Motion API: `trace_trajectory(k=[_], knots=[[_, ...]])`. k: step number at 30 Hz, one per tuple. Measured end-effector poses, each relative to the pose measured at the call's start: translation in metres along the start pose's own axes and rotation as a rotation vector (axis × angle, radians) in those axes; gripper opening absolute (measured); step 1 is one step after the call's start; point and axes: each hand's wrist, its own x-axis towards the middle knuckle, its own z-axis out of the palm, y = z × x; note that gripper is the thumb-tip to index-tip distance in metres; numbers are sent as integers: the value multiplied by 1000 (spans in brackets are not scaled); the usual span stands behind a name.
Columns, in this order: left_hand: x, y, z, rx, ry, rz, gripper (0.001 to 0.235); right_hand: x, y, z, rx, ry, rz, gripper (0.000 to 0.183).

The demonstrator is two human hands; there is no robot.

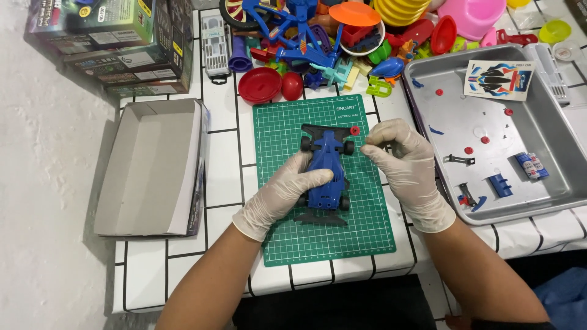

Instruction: Assembling a motorized toy car by installing batteries and attaching various chassis components.

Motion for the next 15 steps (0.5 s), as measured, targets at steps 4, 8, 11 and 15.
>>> trace_trajectory(k=[4,8,11,15], knots=[[4,-4,-4,-2,40,7,51,0,-5,-5,-27,16,3,19],[-2,7,5,-34,95,-14,48,0,-23,-19,-182,2,44,21],[1,8,5,-58,135,-35,44,2,-29,-49,-374,-11,129,25],[5,13,-1,-48,55,-140,49,9,-1,-144,-845,-103,196,27]])
